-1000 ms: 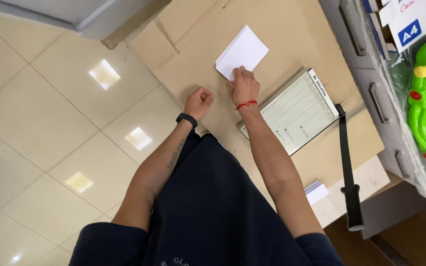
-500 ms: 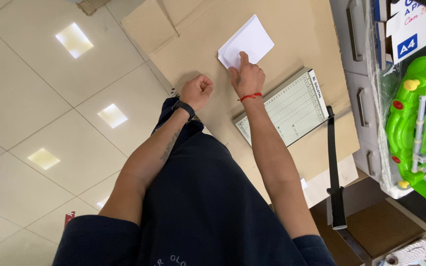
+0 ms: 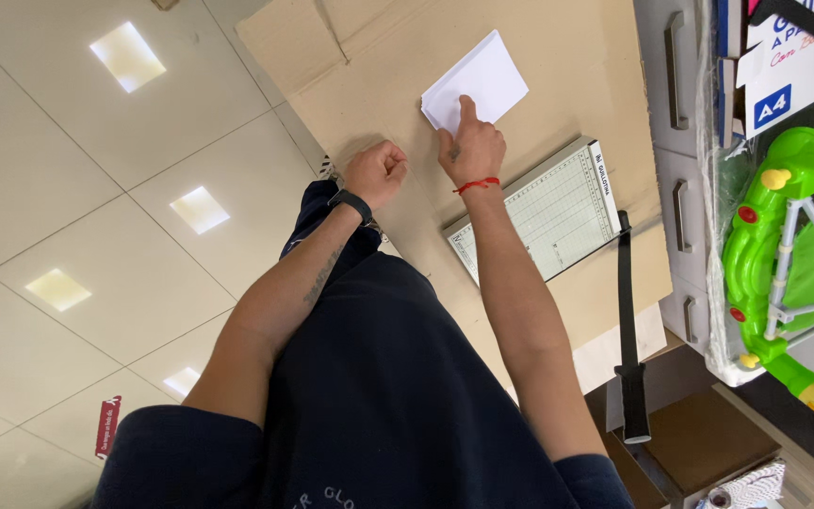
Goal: The person uses a paper cutter to trim stacks of white paper on a cardboard work surface. They repeatedly align the paper against the cutter's guide, lower the blade to cut, then stack the trimmed pieces to the side. The process is repeated for multiple batches throughout the clip.
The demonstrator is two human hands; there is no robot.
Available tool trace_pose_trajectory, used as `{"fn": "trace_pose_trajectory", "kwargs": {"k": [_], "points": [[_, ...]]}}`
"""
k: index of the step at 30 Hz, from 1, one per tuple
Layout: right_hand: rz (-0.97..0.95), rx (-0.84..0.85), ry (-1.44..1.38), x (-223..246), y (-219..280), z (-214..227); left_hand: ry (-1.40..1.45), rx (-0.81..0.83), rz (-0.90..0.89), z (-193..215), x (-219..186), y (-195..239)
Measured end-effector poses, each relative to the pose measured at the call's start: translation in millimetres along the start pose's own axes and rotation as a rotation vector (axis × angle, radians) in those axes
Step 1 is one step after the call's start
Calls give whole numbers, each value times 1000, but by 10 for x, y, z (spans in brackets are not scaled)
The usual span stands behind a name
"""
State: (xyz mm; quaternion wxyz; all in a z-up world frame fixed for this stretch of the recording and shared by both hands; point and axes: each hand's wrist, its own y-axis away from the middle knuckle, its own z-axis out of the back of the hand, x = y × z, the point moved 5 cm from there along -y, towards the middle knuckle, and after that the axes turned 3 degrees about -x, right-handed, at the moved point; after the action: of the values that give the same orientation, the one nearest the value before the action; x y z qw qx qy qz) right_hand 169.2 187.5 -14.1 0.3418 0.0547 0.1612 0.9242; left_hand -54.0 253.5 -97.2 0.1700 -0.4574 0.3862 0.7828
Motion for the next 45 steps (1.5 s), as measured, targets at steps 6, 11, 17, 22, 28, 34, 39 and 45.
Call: {"fn": "trace_pose_trajectory", "kwargs": {"k": [6, 11, 17, 22, 28, 34, 39, 45], "points": [[7, 15, 27, 90, 90, 116, -36, 4, -2, -1, 22, -5], [10, 0, 22, -26, 26, 49, -46, 14, -2, -16, 36, -1], [-10, 0, 50, -4, 27, 19, -64, 30, -8, -11, 31, -12], [1, 32, 51, -31, 11, -47, -64, 36, 20, -19, 47, 7], [13, 40, 42, -150, -49, -143, -38, 21, 28, 39, -246, -42], [-14, 64, -43, -182, -60, -40, 61, -88, -140, -55, -617, -390], [-44, 148, -102, -206, -70, 39, 158, 31, 96, -309, -643, -621], [-63, 172, -202, -348, -27, -86, 186, -77, 170, -671, -303, -697]]}}
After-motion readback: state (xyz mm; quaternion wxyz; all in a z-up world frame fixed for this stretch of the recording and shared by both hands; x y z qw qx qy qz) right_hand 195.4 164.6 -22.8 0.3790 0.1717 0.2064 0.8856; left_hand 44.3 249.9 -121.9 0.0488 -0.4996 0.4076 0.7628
